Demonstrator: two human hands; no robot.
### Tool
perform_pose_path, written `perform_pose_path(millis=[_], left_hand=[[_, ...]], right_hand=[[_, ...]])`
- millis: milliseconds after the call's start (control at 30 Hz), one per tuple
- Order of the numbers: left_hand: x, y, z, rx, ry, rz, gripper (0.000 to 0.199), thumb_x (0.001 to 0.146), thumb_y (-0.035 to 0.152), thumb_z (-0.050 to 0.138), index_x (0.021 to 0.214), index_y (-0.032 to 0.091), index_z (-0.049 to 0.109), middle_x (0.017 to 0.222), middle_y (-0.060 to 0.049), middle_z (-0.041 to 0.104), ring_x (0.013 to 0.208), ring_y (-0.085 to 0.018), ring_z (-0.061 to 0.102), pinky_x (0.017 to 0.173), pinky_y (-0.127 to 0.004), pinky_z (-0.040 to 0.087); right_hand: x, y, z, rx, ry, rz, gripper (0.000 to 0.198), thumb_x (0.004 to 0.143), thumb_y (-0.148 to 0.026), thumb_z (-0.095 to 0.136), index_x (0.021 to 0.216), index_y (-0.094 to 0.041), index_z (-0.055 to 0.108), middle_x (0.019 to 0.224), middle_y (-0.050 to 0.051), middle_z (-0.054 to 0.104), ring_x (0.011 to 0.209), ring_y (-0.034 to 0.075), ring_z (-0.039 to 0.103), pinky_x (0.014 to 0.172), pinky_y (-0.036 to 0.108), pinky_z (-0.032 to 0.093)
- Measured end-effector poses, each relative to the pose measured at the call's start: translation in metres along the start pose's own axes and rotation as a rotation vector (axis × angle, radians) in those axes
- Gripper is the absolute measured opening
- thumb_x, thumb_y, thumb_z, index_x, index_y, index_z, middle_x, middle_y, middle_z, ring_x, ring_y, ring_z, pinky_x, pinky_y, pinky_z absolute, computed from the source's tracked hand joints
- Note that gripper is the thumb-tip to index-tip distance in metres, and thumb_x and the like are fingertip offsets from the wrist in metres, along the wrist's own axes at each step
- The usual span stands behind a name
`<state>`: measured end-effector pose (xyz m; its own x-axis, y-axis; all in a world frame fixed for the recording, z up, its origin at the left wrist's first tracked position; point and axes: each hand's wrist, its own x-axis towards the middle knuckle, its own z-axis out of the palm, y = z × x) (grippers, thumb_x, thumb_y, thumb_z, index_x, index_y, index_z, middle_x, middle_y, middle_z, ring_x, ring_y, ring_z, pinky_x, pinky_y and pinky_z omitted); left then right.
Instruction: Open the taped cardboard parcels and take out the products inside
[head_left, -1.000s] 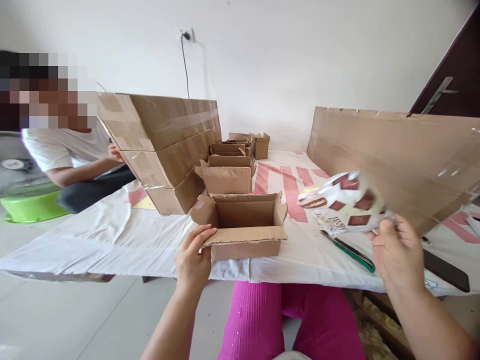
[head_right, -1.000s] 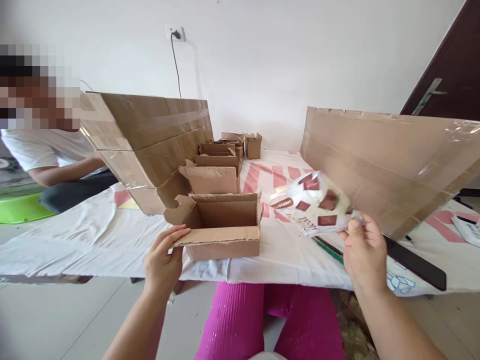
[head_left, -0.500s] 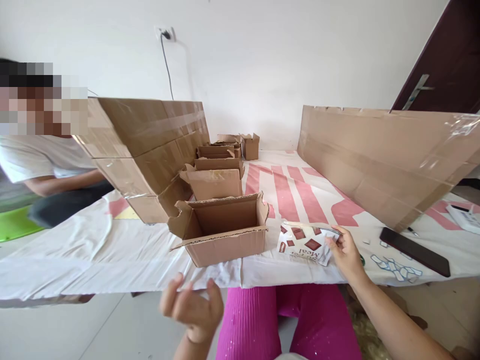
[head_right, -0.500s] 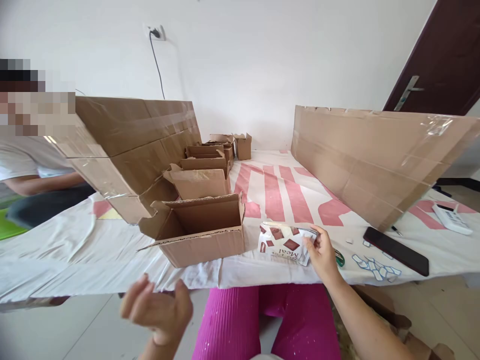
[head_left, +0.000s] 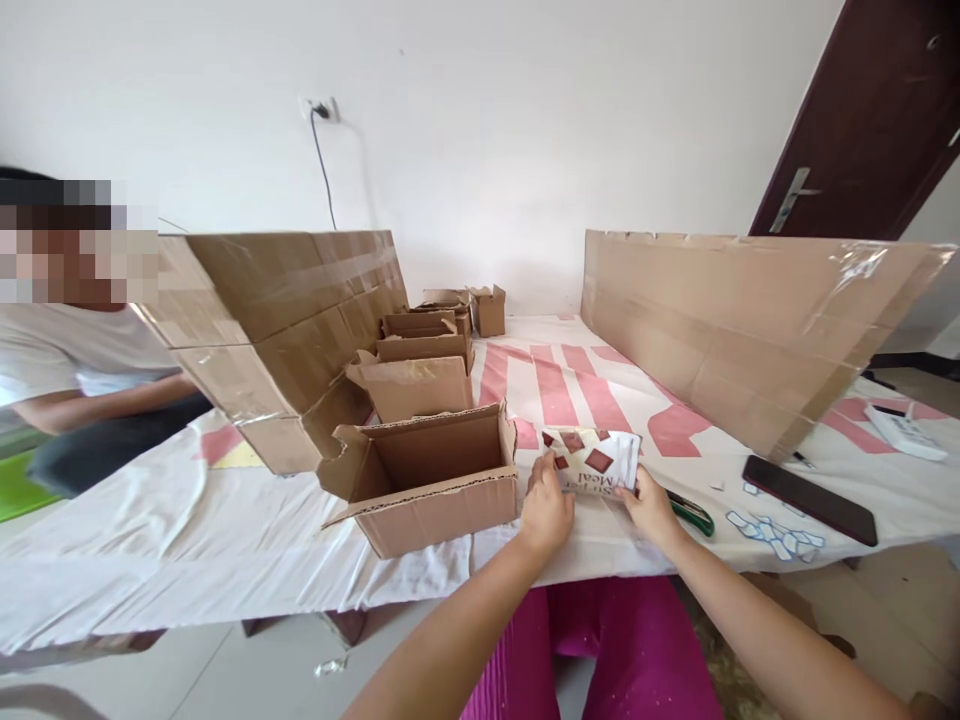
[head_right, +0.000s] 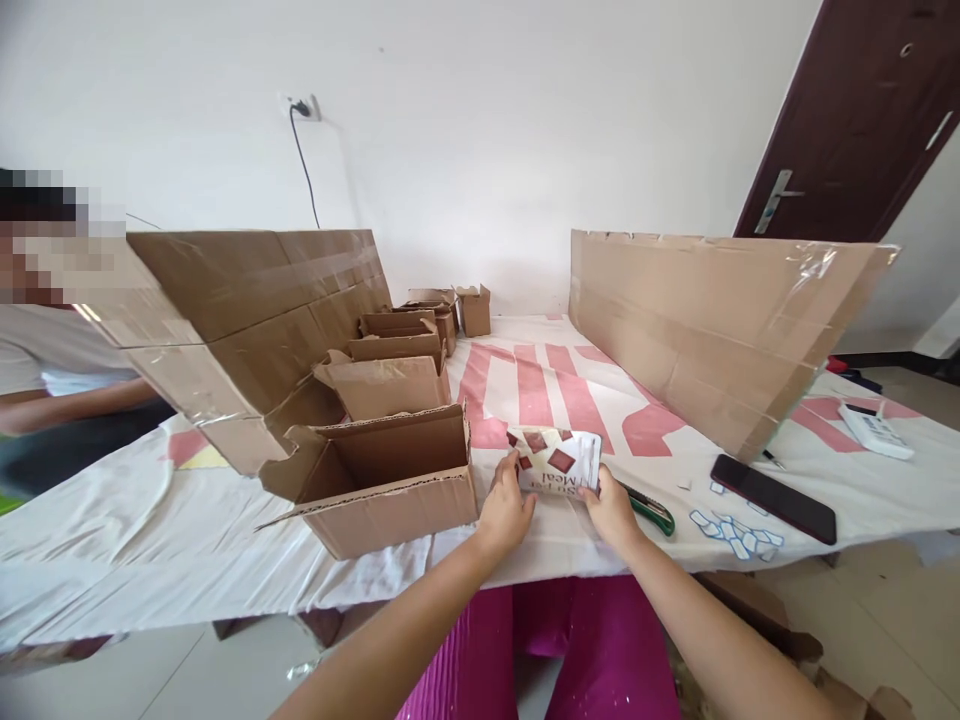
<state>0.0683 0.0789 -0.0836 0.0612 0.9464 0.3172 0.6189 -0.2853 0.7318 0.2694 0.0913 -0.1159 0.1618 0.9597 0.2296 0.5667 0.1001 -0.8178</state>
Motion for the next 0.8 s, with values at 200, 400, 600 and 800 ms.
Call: perform_pose_path(millis=[200, 400, 600, 800], left_hand=[[0.088, 0.023, 0.004, 0.037, 0.142, -0.145, 0.070, 0.079, 0.007, 0.055, 0.144, 0.016, 0.029, 0.149, -0.018, 0.038, 0.142, -0.029, 0.033, 0.116, -0.046, 0.025], [0.072, 0.028, 0.000, -0.006, 0.173, -0.264, 0.069, 0.079, 0.014, 0.060, 0.141, 0.013, 0.031, 0.142, -0.024, 0.043, 0.136, -0.035, 0.040, 0.110, -0.053, 0.031], [-0.034, 0.005, -0.007, -0.337, 0.024, -0.116, 0.086, 0.081, 0.024, 0.062, 0.149, 0.016, 0.009, 0.115, -0.012, 0.061, 0.100, -0.021, 0.062, 0.091, -0.036, 0.049], [-0.076, -0.001, -0.040, -0.142, 0.017, -0.171, 0.079, 0.077, 0.037, 0.070, 0.144, 0.021, 0.030, 0.115, -0.012, 0.056, 0.111, -0.028, 0.055, 0.098, -0.045, 0.043]], right_hand=[[0.100, -0.044, 0.020, 0.024, 0.070, 0.031, 0.030, 0.070, -0.020, 0.062, 0.100, -0.021, 0.060, 0.098, 0.006, 0.071, 0.096, 0.025, 0.065, 0.084, 0.036, 0.050], [0.113, -0.057, 0.011, 0.091, -0.032, -0.018, 0.029, 0.064, -0.015, 0.063, 0.092, -0.020, 0.063, 0.089, 0.003, 0.073, 0.087, 0.023, 0.066, 0.078, 0.032, 0.051], [0.037, -0.036, -0.037, 0.233, -0.179, -0.100, 0.036, 0.072, -0.036, 0.067, 0.103, -0.019, 0.064, 0.096, 0.005, 0.072, 0.090, 0.025, 0.066, 0.081, 0.037, 0.052], [-0.011, -0.062, -0.062, 0.399, -0.157, -0.139, 0.040, 0.071, -0.049, 0.075, 0.095, -0.021, 0.063, 0.092, 0.005, 0.070, 0.083, 0.021, 0.065, 0.075, 0.032, 0.053]])
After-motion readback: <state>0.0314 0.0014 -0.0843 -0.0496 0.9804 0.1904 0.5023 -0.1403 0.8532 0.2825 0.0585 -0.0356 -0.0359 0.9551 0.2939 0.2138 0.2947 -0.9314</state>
